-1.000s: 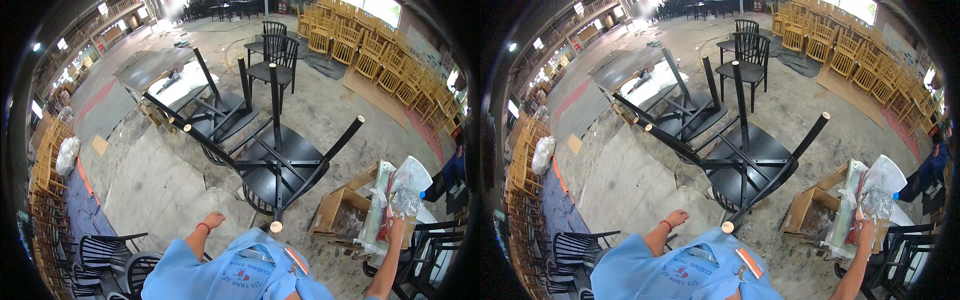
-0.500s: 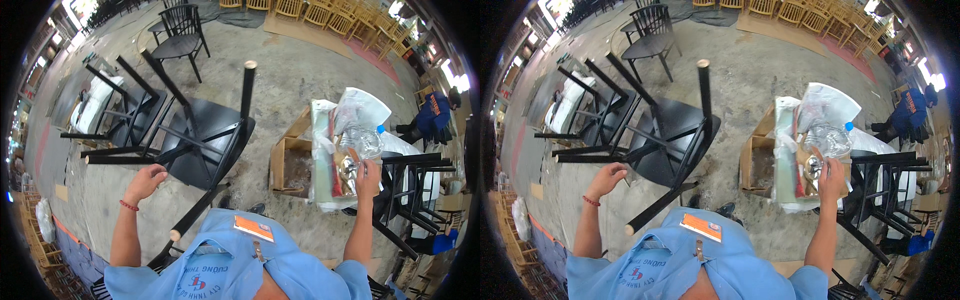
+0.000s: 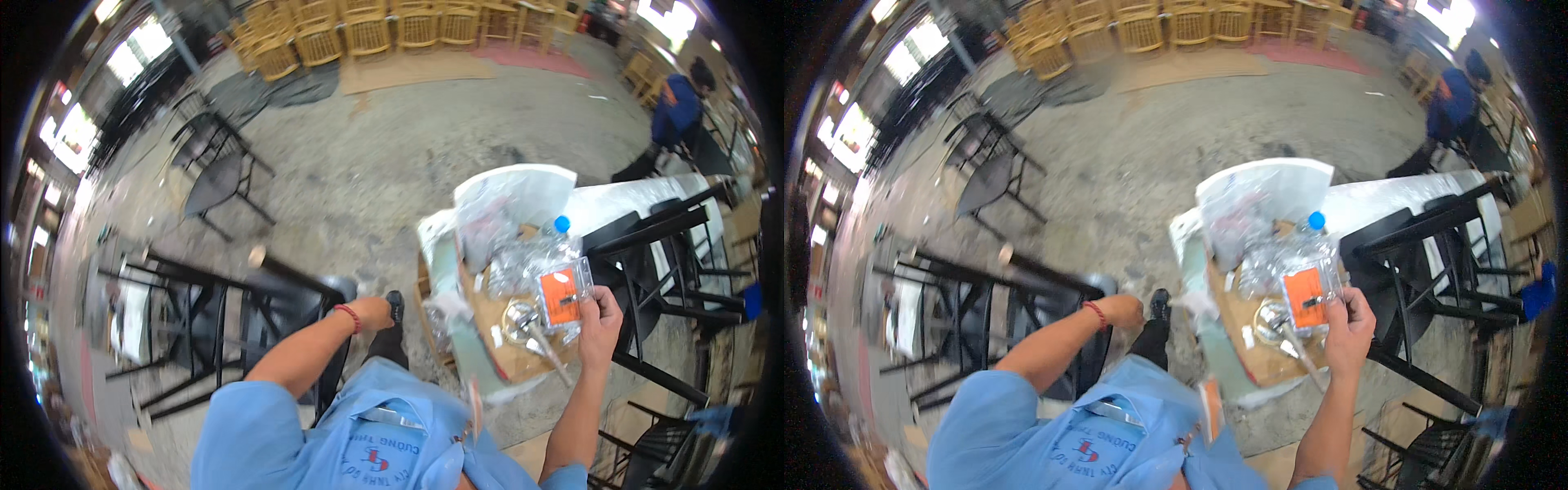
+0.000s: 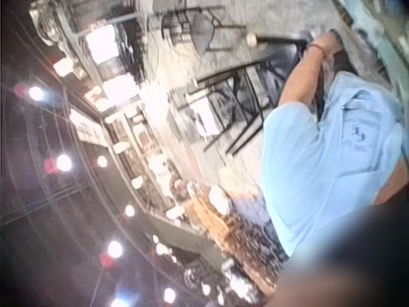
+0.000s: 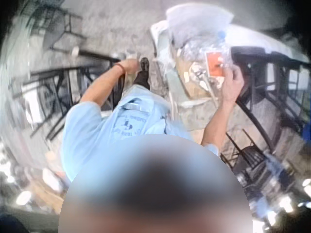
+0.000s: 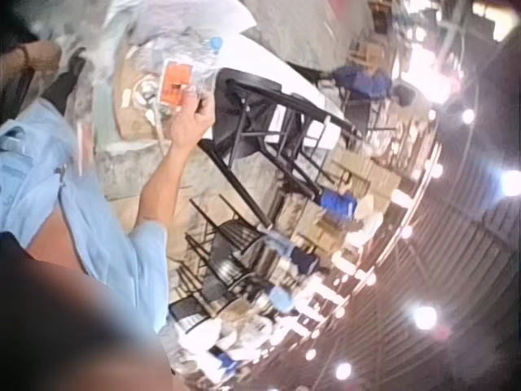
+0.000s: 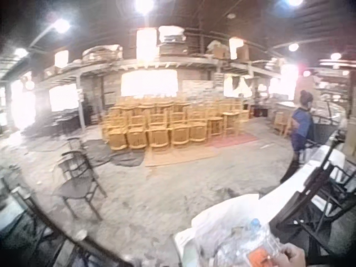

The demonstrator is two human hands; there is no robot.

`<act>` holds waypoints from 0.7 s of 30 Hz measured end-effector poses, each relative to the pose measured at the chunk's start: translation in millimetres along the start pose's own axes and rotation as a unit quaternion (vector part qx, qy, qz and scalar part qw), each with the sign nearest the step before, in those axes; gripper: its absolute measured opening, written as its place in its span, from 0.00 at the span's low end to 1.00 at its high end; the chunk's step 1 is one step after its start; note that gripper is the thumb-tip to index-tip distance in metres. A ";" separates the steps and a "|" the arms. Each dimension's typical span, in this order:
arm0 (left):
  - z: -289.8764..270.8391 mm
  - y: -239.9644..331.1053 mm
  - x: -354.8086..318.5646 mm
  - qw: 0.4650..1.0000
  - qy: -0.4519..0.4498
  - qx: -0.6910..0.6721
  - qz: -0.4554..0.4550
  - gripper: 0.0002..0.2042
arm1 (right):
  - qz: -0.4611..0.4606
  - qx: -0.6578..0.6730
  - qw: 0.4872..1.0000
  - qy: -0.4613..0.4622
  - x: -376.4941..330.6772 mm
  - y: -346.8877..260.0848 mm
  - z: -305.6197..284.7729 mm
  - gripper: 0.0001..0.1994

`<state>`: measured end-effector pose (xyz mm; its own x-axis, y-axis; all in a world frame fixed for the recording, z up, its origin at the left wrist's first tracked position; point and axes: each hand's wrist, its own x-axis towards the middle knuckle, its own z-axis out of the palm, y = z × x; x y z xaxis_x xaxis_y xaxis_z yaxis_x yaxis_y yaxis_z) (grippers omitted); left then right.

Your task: The person moves black chairs in a workshop, then uses a handheld rotary tool to sand the leg ends of two chairs. After sanding, the person wipes the leg ends with a white cloth. The person then walks to a desk area and interacts with coworkers.

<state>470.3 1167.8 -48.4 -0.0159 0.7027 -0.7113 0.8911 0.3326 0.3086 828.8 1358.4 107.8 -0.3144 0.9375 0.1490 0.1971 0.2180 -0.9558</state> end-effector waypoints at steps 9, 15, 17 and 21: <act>-82.5 -137.0 164.9 0.929 -0.346 0.118 -0.054 0.27 | 0.161 -0.083 0.963 0.200 54.3 -54.5 38.0 0.05; -92.4 -201.9 149.7 0.938 -0.345 0.030 0.022 0.28 | 0.114 0.014 0.908 0.402 30.5 -68.3 75.6 0.22; -96.0 -228.7 139.4 0.953 -0.301 -0.016 -0.033 0.29 | 0.093 -0.027 0.894 0.437 24.0 -64.5 76.4 0.21; -83.2 -266.6 107.3 0.965 -0.219 -0.096 -0.109 0.29 | 0.116 -0.019 0.907 0.403 37.2 -61.4 71.0 0.13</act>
<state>193.3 1206.9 -154.5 0.0369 0.2836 -0.9582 0.7875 0.5821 0.2026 739.1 1360.6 154.0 0.5190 0.8493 0.0962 0.2080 -0.0163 -0.9780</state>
